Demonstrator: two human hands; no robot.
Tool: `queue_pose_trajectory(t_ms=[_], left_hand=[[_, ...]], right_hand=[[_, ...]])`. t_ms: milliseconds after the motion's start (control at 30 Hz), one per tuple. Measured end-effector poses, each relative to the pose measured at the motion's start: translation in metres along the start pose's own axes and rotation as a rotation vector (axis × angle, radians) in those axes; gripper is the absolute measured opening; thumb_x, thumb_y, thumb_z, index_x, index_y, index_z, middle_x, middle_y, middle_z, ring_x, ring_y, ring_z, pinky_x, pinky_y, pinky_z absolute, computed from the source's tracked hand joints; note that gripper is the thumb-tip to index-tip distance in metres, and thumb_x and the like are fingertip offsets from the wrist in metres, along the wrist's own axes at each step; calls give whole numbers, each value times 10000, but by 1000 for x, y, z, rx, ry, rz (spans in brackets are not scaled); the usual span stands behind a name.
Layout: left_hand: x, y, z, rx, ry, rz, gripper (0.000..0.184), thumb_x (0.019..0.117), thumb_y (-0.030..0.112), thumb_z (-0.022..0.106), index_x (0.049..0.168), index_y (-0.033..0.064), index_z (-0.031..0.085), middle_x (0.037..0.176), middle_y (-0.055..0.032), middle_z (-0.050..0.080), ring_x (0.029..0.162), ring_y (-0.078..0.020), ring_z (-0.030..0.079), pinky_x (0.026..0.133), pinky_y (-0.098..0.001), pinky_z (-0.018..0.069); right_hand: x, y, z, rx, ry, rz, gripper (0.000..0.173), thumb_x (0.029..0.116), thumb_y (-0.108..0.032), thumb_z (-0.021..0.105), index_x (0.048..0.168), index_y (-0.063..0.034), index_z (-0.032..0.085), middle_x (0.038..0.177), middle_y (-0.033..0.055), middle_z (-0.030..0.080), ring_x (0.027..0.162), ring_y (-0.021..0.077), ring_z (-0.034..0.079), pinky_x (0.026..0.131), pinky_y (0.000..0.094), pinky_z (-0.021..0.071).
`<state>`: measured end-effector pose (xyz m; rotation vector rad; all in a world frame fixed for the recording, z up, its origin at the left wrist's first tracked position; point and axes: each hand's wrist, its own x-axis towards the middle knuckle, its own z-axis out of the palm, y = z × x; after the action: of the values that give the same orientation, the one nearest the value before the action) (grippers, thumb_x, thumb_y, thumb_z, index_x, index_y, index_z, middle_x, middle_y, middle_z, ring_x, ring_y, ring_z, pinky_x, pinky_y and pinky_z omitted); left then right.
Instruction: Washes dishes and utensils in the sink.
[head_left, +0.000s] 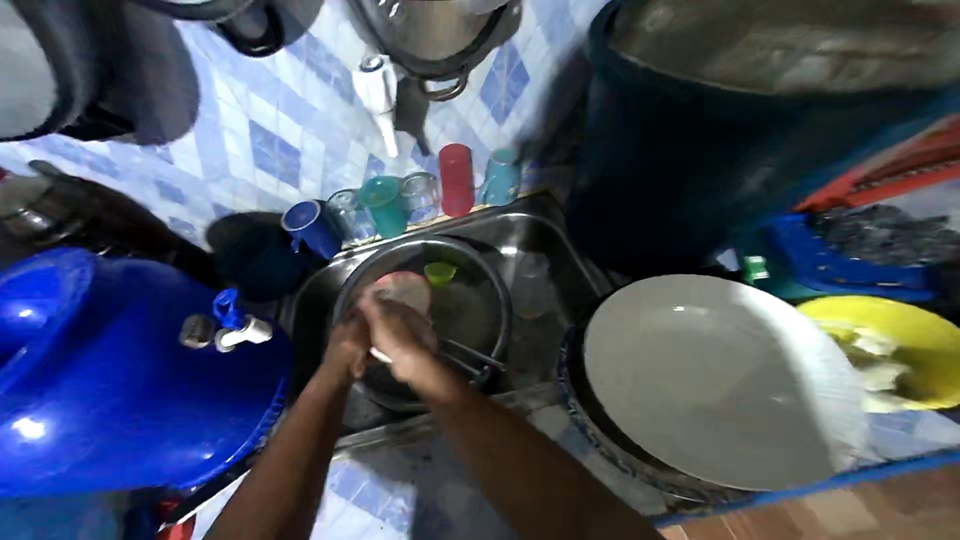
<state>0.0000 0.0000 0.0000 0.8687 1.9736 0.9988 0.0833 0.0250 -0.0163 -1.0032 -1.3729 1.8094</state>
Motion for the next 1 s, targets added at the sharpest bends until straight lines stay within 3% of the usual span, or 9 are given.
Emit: queue_pose_trajectory(t_ms=[167,267,400,467,533,600,700,900,1000], left_hand=[[29,-10,-39,-6,-22,203,439,1116,317,373,1408,16,503,1249,-139,629,1063,-168,641,930,-408,545],[35,-14,-32,-131,-41,51,416,1101,347,416,1415,85,492,1171,-84,634,948,-130,644,798,-379,565],[22,6,-3,11,-64,111,355,1107,234,412,1350,7,536,1025,-85,633,810,-90,604,734,-311,535],[29,7,-5,201,-6,218,307,1085,145,436,1323,-3,563,954,-108,640,751,-139,620,680,-336,548],[26,17,-21,415,33,320,366,1056,22,480,1416,-7,538,1258,-292,622,1094,-402,635,942,-591,495],[17,31,-32,529,95,385,431,1029,-32,484,1443,68,549,1350,-299,592,1209,-503,585,994,-689,434],[15,39,-48,376,162,352,457,1011,-30,472,1453,73,528,1359,-254,597,1210,-410,609,994,-624,476],[-4,48,-38,-59,166,141,422,1002,19,487,1415,89,532,1211,-156,629,948,-211,645,790,-428,557],[-17,46,-31,-164,159,89,388,1011,40,487,1391,98,537,1146,-114,638,902,-168,646,753,-377,562]], right_hand=[[-31,32,-35,-576,-230,-434,407,1076,-301,513,1325,-10,652,1284,174,684,1250,285,618,1121,496,430],[-2,48,-67,-838,-224,-249,569,1072,-488,460,1497,-118,540,1643,78,390,1553,316,263,1228,693,23],[7,29,-49,-759,-222,-287,635,1069,-488,455,1583,-119,411,1693,98,275,1582,328,164,1268,579,54],[-12,22,-48,-619,-298,-408,485,1088,-335,476,1474,-52,550,1570,153,480,1493,340,372,1242,536,229],[-31,32,-57,-633,-252,-501,356,1059,-256,551,1304,-23,661,1413,162,603,1354,303,524,1142,493,402],[-46,42,-71,-846,-133,-312,504,1078,-392,495,1483,-97,550,1630,116,401,1539,315,301,1226,591,258],[-59,54,-53,-1018,-128,-150,738,1064,-571,394,1611,-79,331,1705,210,153,1589,410,18,1241,675,-4],[-125,101,97,-815,-546,-637,555,1023,-383,579,1345,67,626,1474,258,549,1463,408,426,1233,579,246],[-142,116,130,-1015,-853,-511,717,1091,-505,326,1533,53,409,1620,261,351,1543,388,278,1268,530,163]])
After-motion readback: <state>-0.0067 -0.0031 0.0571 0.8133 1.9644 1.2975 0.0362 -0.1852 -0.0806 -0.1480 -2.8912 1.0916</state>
